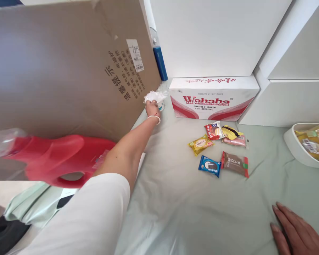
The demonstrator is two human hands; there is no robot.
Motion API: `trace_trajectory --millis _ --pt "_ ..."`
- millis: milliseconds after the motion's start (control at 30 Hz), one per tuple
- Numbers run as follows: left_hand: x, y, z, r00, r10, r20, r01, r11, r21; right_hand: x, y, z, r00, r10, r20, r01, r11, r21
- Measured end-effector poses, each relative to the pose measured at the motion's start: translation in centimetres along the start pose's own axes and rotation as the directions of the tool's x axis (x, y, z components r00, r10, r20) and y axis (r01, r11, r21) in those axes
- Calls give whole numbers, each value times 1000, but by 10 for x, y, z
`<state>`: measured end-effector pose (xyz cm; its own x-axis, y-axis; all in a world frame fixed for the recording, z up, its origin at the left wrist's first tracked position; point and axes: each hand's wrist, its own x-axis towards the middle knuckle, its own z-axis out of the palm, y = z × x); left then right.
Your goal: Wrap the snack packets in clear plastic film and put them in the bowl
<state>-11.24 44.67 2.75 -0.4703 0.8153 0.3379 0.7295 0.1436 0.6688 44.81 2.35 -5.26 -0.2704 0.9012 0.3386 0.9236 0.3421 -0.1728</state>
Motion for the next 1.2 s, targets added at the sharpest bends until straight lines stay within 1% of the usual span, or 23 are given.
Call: trace_trajectory --millis 133,233,300,333,367,433,467,533,567,600,633,667,700,733,767,800,833,900,933,967,1033,1133,1200 --pt "-77 16 -19 995 85 -48 -88 994 -62 12 -14 -8 999 49 -20 -49 999 -4" --pt "-150 36 -40 985 159 -72 -165 981 -98 17 -19 -8 998 59 -38 -58 998 21" --pt "-205 51 -56 971 229 -65 -235 965 -113 20 -20 -7 997 69 -42 -67 996 57" --pt "-235 58 -66 944 327 -53 -330 940 -85 22 -20 -7 996 82 -39 -79 993 84" --pt "-266 65 -77 902 432 -27 -433 900 -51 24 -21 -10 994 100 -36 -95 988 120" --pt "-325 76 -101 795 605 37 -605 796 -9 29 -25 -22 986 161 -39 -150 966 209" --pt "-353 81 -115 744 664 71 -666 746 3 32 -30 -33 977 204 -62 -182 949 257" --pt "-398 89 -143 660 732 169 -744 668 10 41 -48 -60 936 297 -190 -225 917 328" --pt "-415 91 -156 618 755 219 -775 633 4 48 -61 -76 919 287 -270 -183 918 351" --pt "-429 94 -167 581 768 268 -797 604 -1 55 -77 -91 924 213 -316 -92 929 357" --pt "-439 95 -176 547 776 316 -816 579 -9 62 -94 -104 946 89 -312 31 933 360" --pt "-448 96 -184 512 778 363 -831 556 -21 70 -111 -114 971 -64 -232 149 916 372" --pt "-454 96 -189 479 776 410 -842 539 -37 78 -128 -121 972 -208 -105 233 891 391" --pt "-459 95 -193 449 770 453 -848 528 -57 86 -143 -125 950 -310 40 268 875 404" --pt "-463 94 -196 426 762 488 -846 526 -82 93 -157 -125 915 -357 188 261 879 400" --pt "-467 92 -198 419 750 512 -836 539 -106 100 -168 -122 879 -354 321 228 901 370" --pt "-470 90 -199 430 736 523 -814 566 -127 106 -178 -119 847 -314 429 184 930 317" --pt "-475 83 -201 511 699 500 -740 653 -157 115 -194 -111 794 -197 576 112 977 179" --pt "-477 78 -201 556 680 478 -700 693 -172 117 -201 -108 778 -148 610 102 989 109" --pt "-479 74 -202 590 666 457 -667 721 -188 119 -207 -107 775 -117 621 112 993 48" --pt "-481 66 -203 628 653 424 -632 746 -212 118 -220 -107 800 -114 589 171 984 -41" --pt "-483 55 -203 647 654 392 -619 750 -230 113 -233 -107 831 -119 544 212 971 -110" --pt "-483 51 -203 652 665 365 -618 744 -252 114 -236 -104 813 -69 578 171 977 -124"
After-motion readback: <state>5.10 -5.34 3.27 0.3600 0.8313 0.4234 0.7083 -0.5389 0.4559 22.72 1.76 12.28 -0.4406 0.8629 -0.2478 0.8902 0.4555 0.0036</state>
